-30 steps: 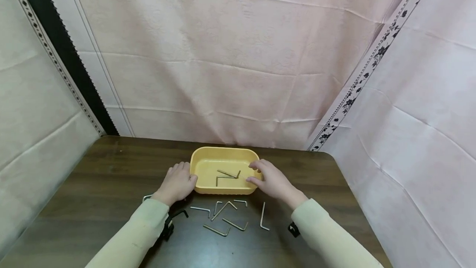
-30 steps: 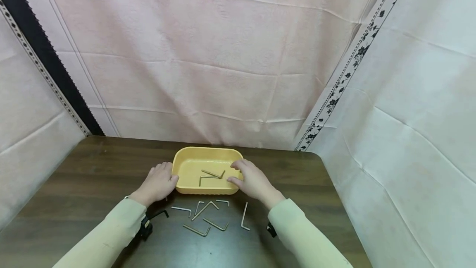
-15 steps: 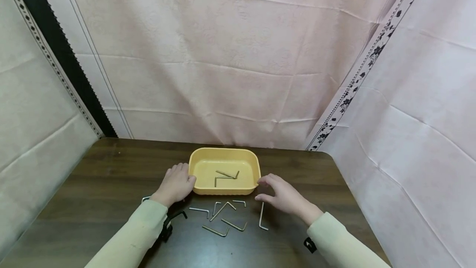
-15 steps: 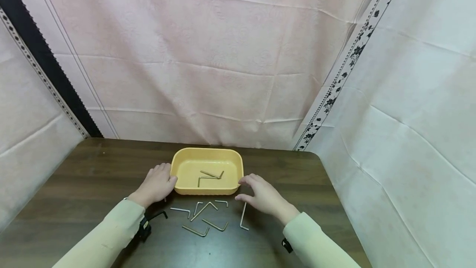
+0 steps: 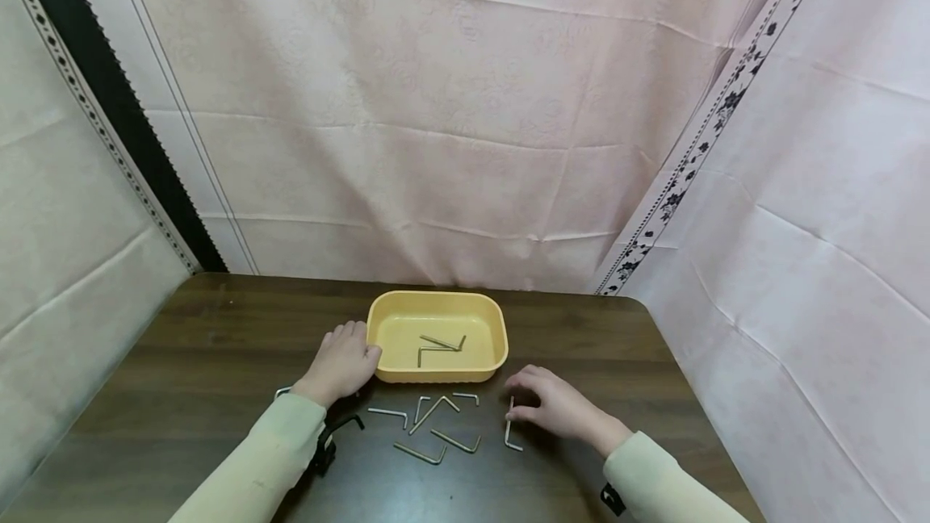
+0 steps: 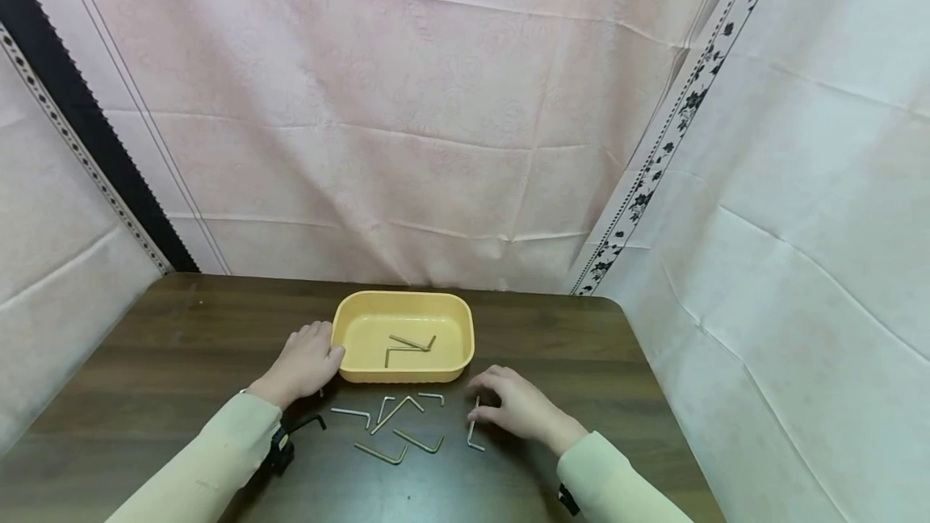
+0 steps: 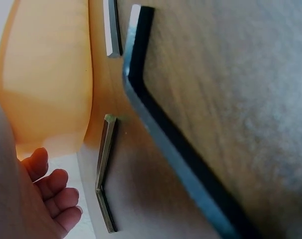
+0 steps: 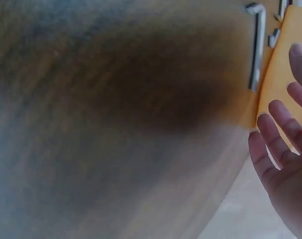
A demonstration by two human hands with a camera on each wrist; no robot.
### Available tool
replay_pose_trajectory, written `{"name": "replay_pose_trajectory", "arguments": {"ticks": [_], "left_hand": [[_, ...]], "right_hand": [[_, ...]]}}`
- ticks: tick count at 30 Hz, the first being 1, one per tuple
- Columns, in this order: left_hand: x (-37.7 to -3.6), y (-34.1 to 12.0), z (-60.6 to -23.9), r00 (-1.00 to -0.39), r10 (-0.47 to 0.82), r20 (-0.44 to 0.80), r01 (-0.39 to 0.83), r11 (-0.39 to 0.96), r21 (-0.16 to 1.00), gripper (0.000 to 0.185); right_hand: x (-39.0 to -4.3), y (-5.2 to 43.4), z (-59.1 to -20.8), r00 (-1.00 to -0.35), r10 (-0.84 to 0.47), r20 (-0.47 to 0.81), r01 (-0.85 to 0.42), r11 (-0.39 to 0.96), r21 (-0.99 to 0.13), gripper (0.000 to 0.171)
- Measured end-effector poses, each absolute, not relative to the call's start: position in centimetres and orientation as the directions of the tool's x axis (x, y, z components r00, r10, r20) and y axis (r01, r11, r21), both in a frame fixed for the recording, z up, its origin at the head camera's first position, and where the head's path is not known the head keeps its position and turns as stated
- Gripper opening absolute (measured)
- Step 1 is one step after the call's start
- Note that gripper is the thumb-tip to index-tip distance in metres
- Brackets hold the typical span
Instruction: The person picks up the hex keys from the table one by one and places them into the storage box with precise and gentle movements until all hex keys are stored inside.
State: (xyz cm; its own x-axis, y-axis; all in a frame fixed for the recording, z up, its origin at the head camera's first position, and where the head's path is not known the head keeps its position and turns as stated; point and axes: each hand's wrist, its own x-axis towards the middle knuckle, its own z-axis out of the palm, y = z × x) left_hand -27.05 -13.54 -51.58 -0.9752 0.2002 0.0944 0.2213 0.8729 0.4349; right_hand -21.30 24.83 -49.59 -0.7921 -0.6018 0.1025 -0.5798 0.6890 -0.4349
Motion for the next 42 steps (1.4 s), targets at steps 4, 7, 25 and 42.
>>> {"name": "replay_pose_trajectory", "arguments": {"ticks": [4, 7, 25, 42], "left_hand": [[-27.0, -13.5, -51.6, -0.975, 0.201, 0.093, 0.221, 0.872, 0.437, 0.031], [-27.0, -13.5, -51.7, -0.975, 0.201, 0.095, 0.222, 0.872, 0.437, 0.030], [-27.1, -13.6, -51.6, -0.973, 0.210, 0.096, 0.231, 0.868, 0.439, 0.024], [-27.2, -13.7, -51.7, -0.973, 0.206, 0.100, 0.229, 0.865, 0.447, 0.026]], "right_hand": [[-21.2, 24.8, -50.4, -0.795, -0.603, 0.063, -0.570, 0.709, -0.415, 0.037], [-21.1, 24.7, -50.7, -0.789, -0.612, 0.055, -0.580, 0.712, -0.396, 0.037], [-20.5, 25.3, -50.9, -0.792, -0.609, 0.038, -0.572, 0.720, -0.393, 0.023], [-20.4, 25.7, -51.9, -0.750, -0.635, 0.186, -0.658, 0.689, -0.304, 0.014]]}}
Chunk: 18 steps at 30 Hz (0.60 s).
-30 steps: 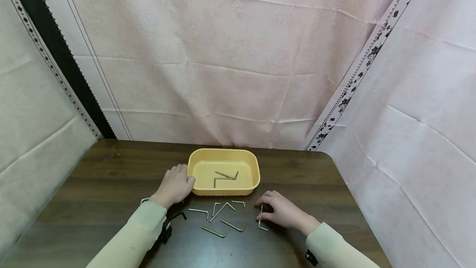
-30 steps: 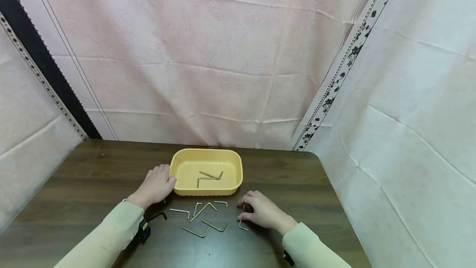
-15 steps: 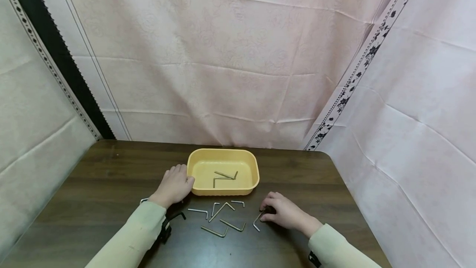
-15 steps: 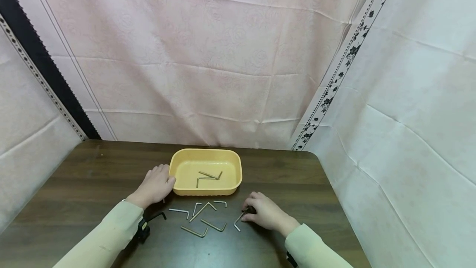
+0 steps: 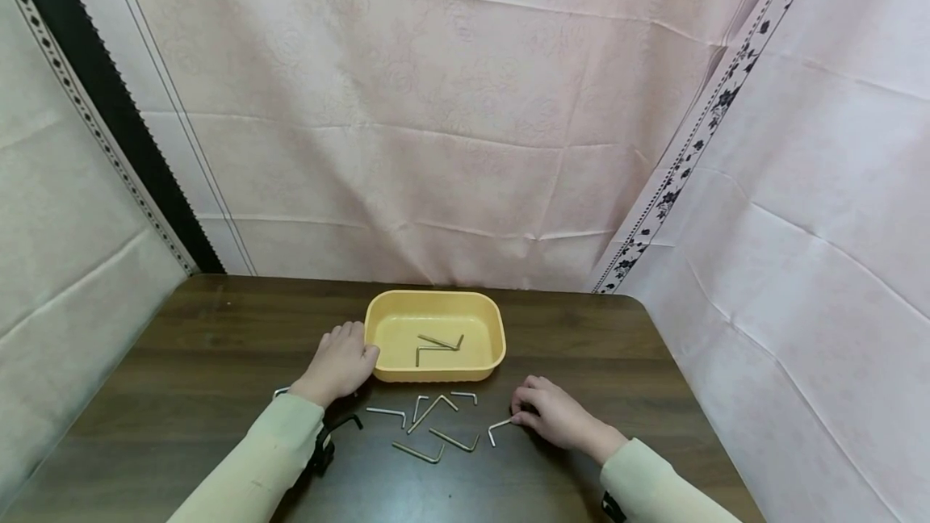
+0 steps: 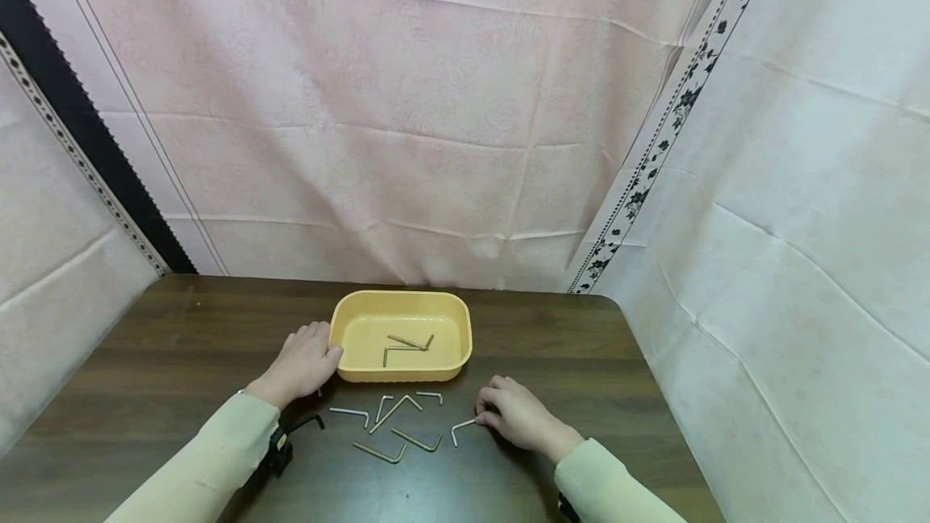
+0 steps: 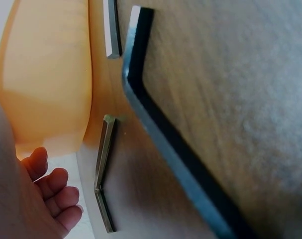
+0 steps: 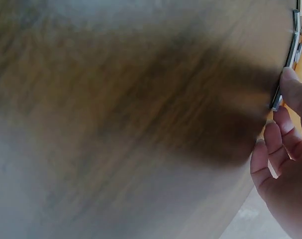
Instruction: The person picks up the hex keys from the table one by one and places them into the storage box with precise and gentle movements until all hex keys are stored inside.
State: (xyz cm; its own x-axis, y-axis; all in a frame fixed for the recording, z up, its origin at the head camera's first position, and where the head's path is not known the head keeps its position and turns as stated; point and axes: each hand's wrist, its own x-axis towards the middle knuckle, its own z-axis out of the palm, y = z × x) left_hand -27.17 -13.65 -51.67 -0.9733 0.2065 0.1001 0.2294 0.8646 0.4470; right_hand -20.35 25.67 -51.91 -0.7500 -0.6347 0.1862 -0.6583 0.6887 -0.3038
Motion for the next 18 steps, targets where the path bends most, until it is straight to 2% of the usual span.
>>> {"name": "replay_pose_trajectory", "arguments": {"ticks": [12, 18], "left_hand": [[-27.20, -13.54, -51.84, -0.974, 0.207, 0.091, 0.226, 0.864, 0.450, 0.026], [-27.07, -13.71, -51.46, -0.968, 0.222, 0.115, 0.250, 0.858, 0.449, 0.017]], "right_hand": [[-20.01, 25.35, -52.49, -0.768, -0.613, 0.187, -0.641, 0.735, -0.221, 0.014], [-20.12, 25.09, -52.22, -0.705, -0.660, 0.261, -0.698, 0.711, -0.086, 0.008]]}}
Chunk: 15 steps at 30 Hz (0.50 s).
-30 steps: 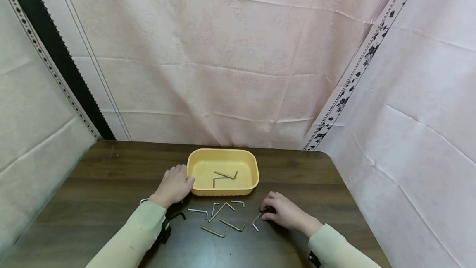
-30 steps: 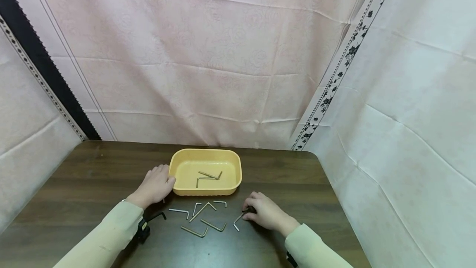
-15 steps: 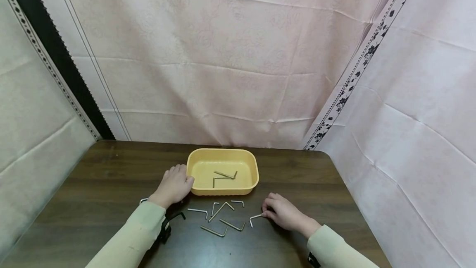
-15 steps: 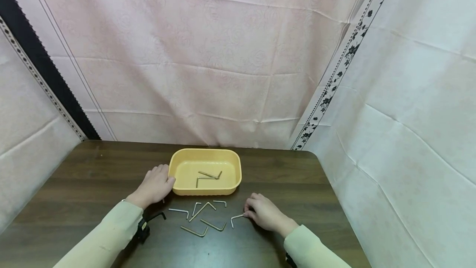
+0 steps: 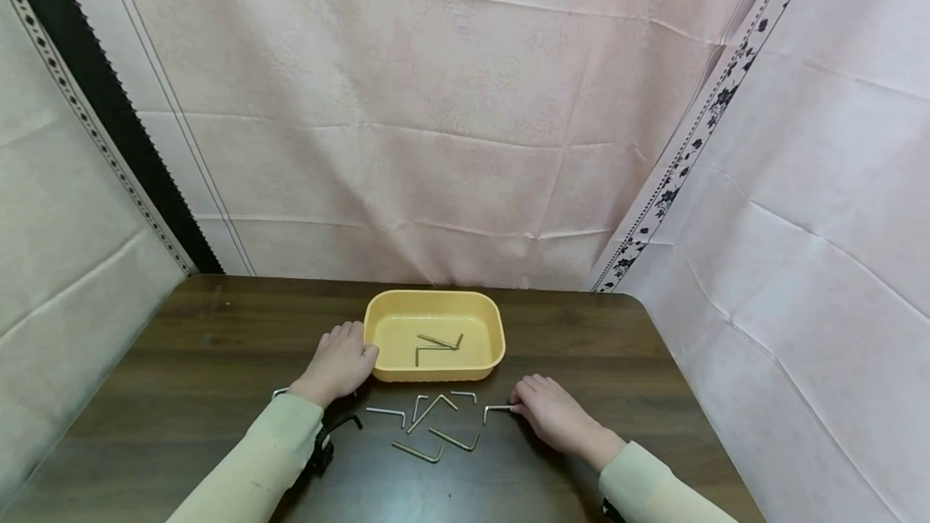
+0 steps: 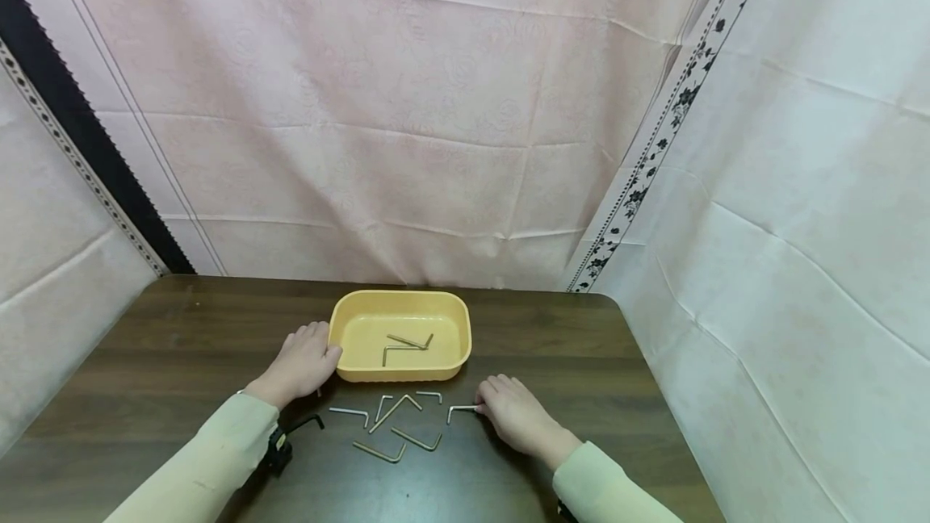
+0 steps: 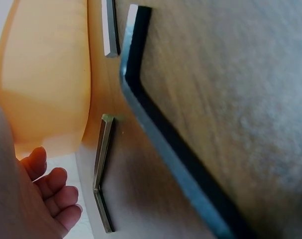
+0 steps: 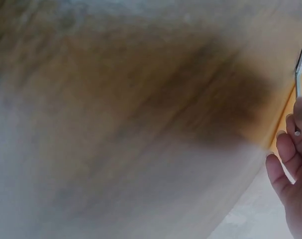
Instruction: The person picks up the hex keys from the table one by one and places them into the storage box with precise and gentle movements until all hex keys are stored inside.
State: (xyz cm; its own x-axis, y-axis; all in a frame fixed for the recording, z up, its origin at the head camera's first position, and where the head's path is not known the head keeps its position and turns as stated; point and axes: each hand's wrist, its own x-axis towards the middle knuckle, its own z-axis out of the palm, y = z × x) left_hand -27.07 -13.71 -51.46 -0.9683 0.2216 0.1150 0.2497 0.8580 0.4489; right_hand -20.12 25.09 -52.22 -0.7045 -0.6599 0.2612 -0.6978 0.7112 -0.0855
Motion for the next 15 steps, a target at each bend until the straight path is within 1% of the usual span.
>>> {"name": "replay_pose_trajectory", "arguments": {"ticks": [2, 4, 7, 9, 15], "left_hand": [[-27.0, -13.8, -51.4, -0.967, 0.226, 0.119, 0.255, 0.859, 0.445, 0.016], [-26.9, -13.9, -51.4, -0.969, 0.220, 0.116, 0.248, 0.860, 0.446, 0.016], [-26.9, -13.9, -51.4, -0.968, 0.223, 0.114, 0.251, 0.857, 0.451, 0.016], [-26.9, -13.8, -51.4, -0.968, 0.225, 0.115, 0.252, 0.854, 0.455, 0.016], [-27.0, -13.7, -51.5, -0.967, 0.226, 0.121, 0.256, 0.851, 0.459, 0.015]], "right_hand": [[-20.2, 25.0, -52.0, -0.684, -0.678, 0.268, -0.712, 0.700, -0.047, 0.005], [-20.2, 25.0, -51.7, -0.677, -0.683, 0.274, -0.715, 0.699, -0.024, 0.004], [-20.4, 25.1, -51.3, -0.670, -0.673, 0.314, -0.712, 0.702, -0.014, 0.005], [-20.6, 25.4, -51.0, -0.663, -0.656, 0.359, -0.710, 0.703, -0.027, 0.005], [-21.5, 25.7, -49.6, -0.675, -0.575, 0.462, -0.687, 0.718, -0.112, 0.002]]}}
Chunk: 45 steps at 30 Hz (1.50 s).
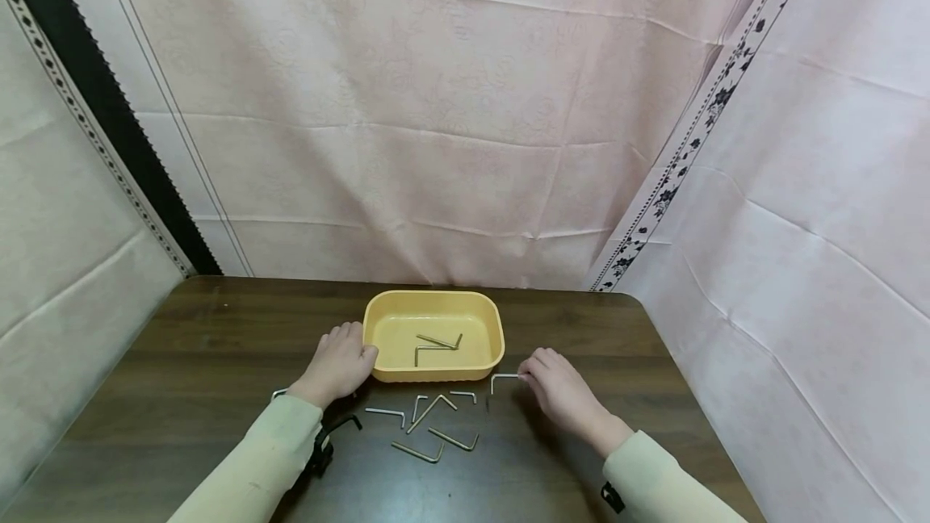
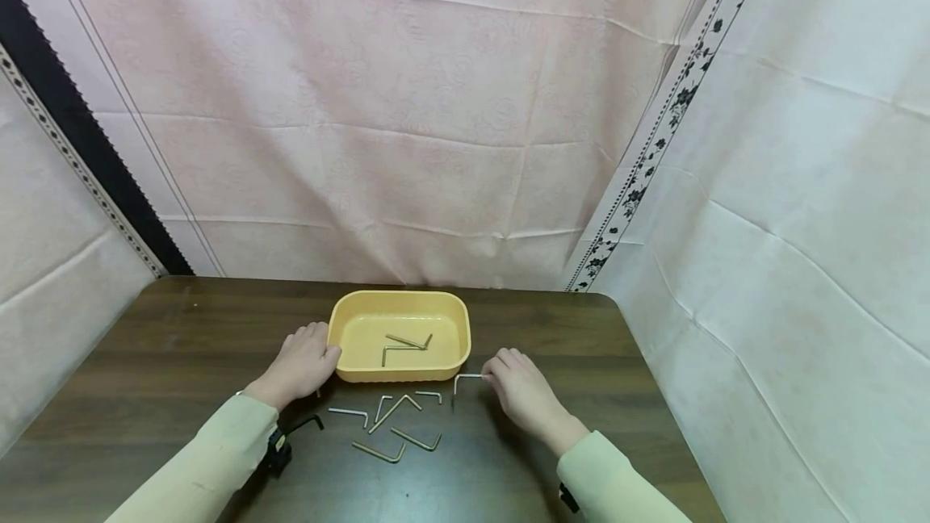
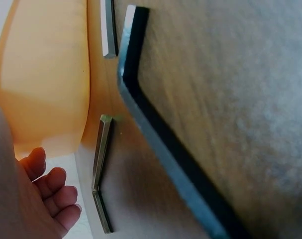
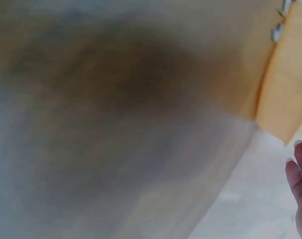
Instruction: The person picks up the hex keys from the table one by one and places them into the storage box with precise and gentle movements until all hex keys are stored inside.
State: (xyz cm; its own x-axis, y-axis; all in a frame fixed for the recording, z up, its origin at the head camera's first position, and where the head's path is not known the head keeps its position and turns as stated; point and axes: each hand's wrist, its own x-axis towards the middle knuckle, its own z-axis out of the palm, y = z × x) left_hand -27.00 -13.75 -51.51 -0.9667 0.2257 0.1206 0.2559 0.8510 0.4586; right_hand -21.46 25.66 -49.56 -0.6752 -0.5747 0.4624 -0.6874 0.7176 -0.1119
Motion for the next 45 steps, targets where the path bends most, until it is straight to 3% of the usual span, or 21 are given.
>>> {"name": "replay_pose_trajectory", "arguments": {"ticks": [5, 14, 32, 45], "left_hand": [[-27.0, -13.7, -51.3, -0.966, 0.231, 0.117, 0.259, 0.851, 0.457, 0.015], [-27.0, -13.7, -51.3, -0.968, 0.227, 0.106, 0.251, 0.861, 0.442, 0.017], [-27.2, -13.7, -51.4, -0.970, 0.226, 0.090, 0.243, 0.885, 0.396, 0.023], [-27.0, -13.4, -50.2, -0.974, 0.214, 0.070, 0.225, 0.920, 0.322, 0.028]], "right_hand": [[-22.3, 24.9, -48.1, -0.695, -0.514, 0.503, -0.669, 0.719, -0.191, 0.004], [-24.3, 22.6, -46.7, -0.784, -0.447, 0.431, -0.590, 0.753, -0.293, 0.004], [-28.6, 16.6, -46.8, -0.808, -0.481, 0.339, -0.574, 0.771, -0.276, 0.004], [-30.5, 13.3, -47.9, -0.882, -0.432, 0.188, -0.471, 0.791, -0.390, 0.011]]}}
